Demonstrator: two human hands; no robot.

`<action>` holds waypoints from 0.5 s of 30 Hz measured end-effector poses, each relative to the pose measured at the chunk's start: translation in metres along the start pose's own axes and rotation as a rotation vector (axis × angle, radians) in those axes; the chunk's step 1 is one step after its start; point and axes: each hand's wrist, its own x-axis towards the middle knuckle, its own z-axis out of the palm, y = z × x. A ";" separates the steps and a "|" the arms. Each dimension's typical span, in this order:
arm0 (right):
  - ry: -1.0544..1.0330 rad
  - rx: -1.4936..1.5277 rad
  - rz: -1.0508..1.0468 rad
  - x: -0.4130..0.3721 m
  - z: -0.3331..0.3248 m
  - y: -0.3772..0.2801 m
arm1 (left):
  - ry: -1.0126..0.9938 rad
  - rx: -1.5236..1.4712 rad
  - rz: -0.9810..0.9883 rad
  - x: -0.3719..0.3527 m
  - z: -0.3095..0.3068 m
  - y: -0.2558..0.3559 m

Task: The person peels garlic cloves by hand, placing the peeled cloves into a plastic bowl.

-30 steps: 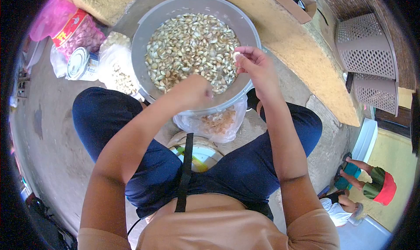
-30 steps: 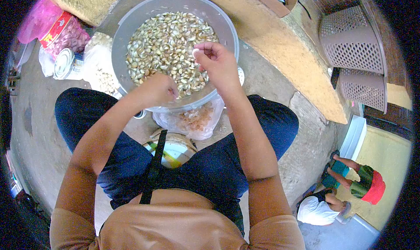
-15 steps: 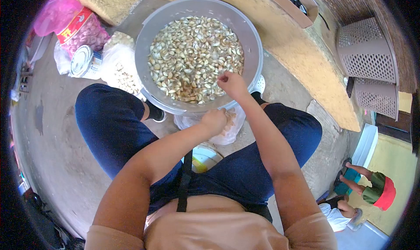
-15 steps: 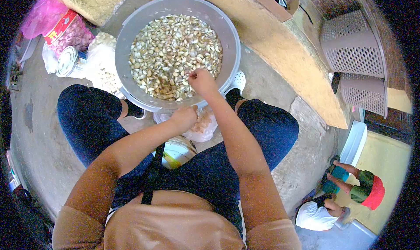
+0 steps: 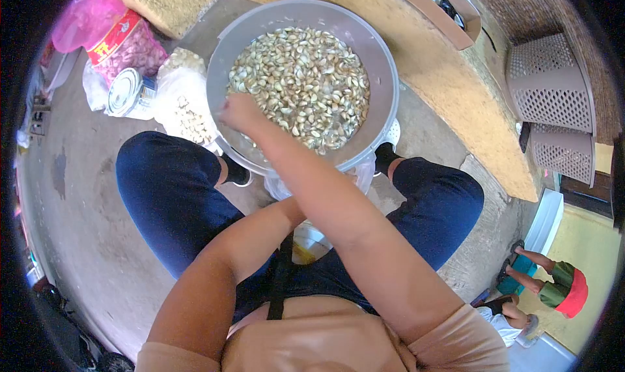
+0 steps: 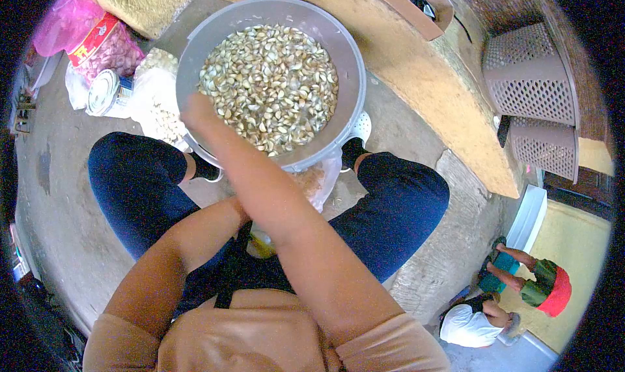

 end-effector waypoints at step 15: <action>-0.141 -0.006 0.032 -0.099 -0.146 0.047 | -0.445 0.455 -0.385 0.016 -0.049 0.050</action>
